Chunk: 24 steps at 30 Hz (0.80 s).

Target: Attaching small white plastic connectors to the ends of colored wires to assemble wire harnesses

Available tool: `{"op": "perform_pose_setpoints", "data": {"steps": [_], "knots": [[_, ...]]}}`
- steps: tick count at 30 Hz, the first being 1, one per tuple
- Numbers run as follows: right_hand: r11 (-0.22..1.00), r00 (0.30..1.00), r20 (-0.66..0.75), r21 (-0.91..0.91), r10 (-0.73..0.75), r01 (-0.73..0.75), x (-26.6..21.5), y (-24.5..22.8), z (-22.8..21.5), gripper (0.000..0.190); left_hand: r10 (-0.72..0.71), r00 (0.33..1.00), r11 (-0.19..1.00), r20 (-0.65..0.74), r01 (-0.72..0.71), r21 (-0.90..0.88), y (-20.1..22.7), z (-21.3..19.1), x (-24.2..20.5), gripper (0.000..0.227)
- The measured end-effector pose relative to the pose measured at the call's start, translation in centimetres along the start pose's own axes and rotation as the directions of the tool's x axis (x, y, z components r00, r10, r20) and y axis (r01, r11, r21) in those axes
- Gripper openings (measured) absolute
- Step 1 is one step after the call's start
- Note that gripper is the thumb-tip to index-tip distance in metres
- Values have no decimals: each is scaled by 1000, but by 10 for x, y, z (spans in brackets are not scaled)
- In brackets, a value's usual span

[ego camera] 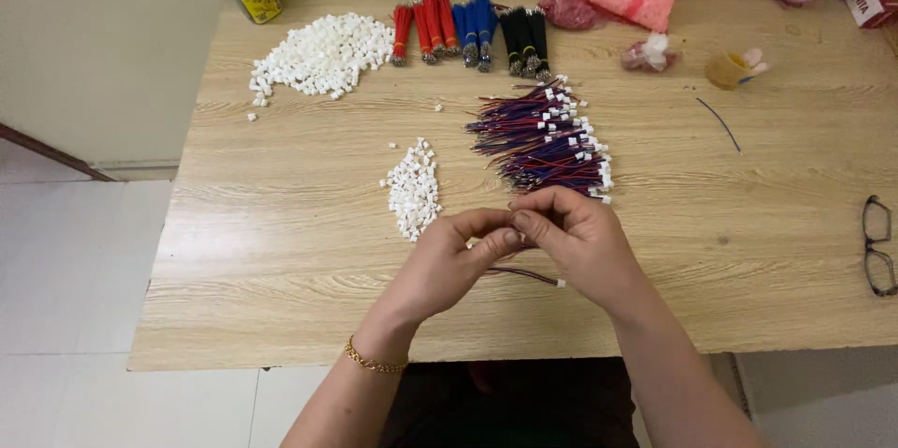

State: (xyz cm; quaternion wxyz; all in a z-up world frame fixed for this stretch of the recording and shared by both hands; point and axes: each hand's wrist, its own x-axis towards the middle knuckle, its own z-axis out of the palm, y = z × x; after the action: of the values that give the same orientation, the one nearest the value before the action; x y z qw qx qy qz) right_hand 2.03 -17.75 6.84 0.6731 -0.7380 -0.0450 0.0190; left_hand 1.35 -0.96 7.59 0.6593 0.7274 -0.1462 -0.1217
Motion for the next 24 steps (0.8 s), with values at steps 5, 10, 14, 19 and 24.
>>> {"op": "perform_pose_setpoints", "data": {"steps": [5, 10, 14, 19, 24], "knots": [[999, 999, 7, -24, -40, 40, -5, 1, -3, 20, -59, 994, 988, -91, 45, -151, -37, 0, 2, 21], [999, 999, 48, -44, -24, 26, -3, 13, -6, 23, -45, 991, 983, -124, 22, -180, -35, 2, 1, 17], [990, 999, -17, -134, -51, 49, -2, 7, -8, 13, -73, 989, 980, -126, 48, -192, -37, 0, 1, 15], [996, 995, -96, -92, -15, 6, 1, 8, -28, 16, -90, 982, 982, -164, 60, -181, -48, -15, 0, 13], [996, 984, -179, -78, 21, -36, -1, 6, -42, 20, -185, 956, 952, -230, 116, -282, -55, -27, -7, 10]]}}
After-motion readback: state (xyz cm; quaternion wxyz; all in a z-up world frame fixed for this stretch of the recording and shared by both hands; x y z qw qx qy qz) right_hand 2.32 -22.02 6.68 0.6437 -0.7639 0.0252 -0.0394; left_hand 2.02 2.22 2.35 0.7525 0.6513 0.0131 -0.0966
